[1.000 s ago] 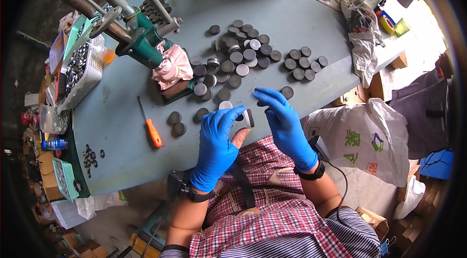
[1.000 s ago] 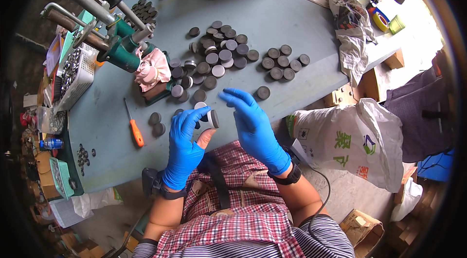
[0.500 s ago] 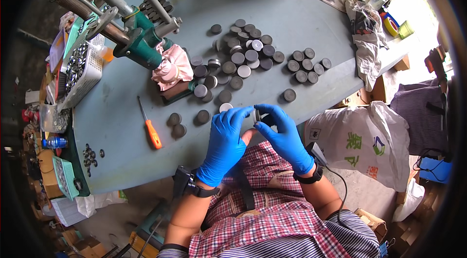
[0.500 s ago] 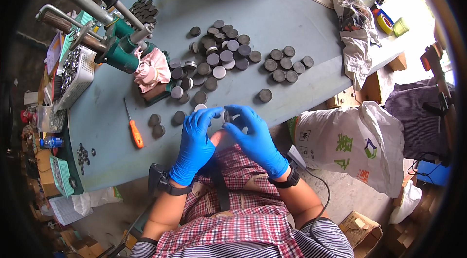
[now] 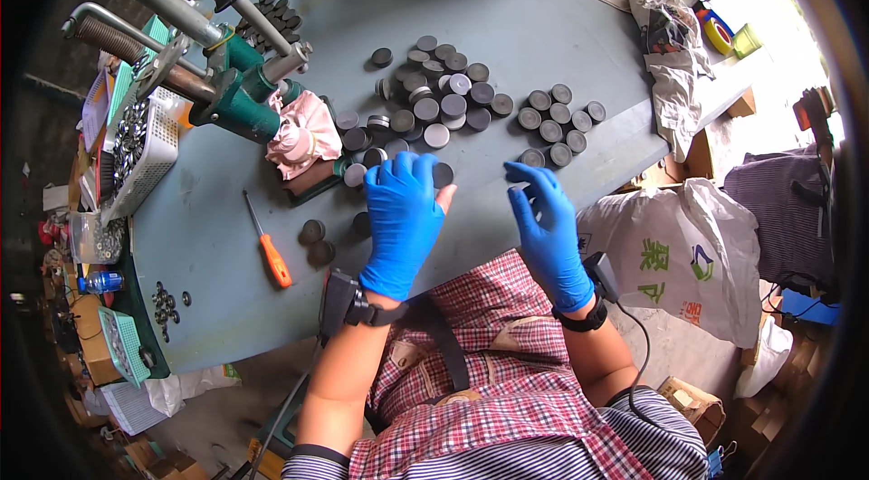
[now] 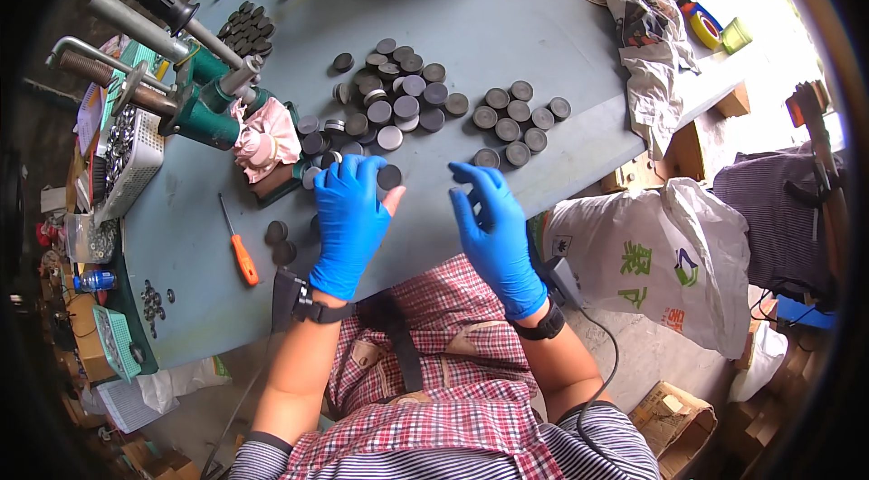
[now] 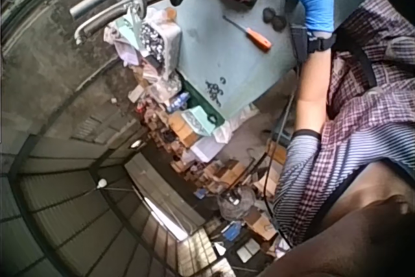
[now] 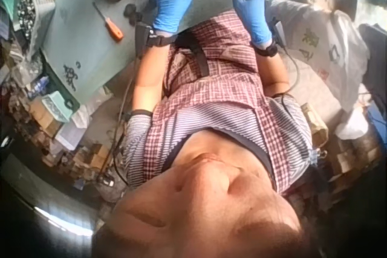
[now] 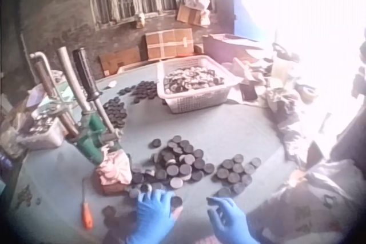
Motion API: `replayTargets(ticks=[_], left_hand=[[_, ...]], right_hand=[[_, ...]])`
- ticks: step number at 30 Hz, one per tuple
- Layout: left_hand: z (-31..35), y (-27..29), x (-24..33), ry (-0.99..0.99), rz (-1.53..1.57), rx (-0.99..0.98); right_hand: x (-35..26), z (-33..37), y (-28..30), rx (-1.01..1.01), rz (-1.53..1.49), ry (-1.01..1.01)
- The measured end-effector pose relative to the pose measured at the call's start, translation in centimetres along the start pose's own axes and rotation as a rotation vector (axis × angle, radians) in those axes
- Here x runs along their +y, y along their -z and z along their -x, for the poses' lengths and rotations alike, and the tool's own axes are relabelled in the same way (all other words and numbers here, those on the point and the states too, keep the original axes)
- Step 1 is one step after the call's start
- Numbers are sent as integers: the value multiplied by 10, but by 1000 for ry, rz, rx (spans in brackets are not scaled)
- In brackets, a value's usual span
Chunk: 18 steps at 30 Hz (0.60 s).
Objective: Assembling small circular components using a hand press and checking them with a screwdriver.
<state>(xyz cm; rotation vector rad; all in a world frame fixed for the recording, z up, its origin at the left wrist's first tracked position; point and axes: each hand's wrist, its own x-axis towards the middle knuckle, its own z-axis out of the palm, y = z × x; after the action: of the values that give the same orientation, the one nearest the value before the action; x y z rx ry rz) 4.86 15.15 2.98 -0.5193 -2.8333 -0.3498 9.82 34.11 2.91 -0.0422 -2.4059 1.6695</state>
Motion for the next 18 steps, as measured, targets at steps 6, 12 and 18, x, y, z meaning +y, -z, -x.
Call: replayTargets(ticks=[6, 12, 18], left_hand=[[32, 42, 35, -131, 271, 102], [48, 56, 27, -35, 698, 51], [52, 60, 27, -81, 575, 123]], right_hand=[[-8, 14, -14, -217, -694, -392], [-22, 21, -4, -438, -1116, -602], [-19, 32, 1, -267, -601, -187]])
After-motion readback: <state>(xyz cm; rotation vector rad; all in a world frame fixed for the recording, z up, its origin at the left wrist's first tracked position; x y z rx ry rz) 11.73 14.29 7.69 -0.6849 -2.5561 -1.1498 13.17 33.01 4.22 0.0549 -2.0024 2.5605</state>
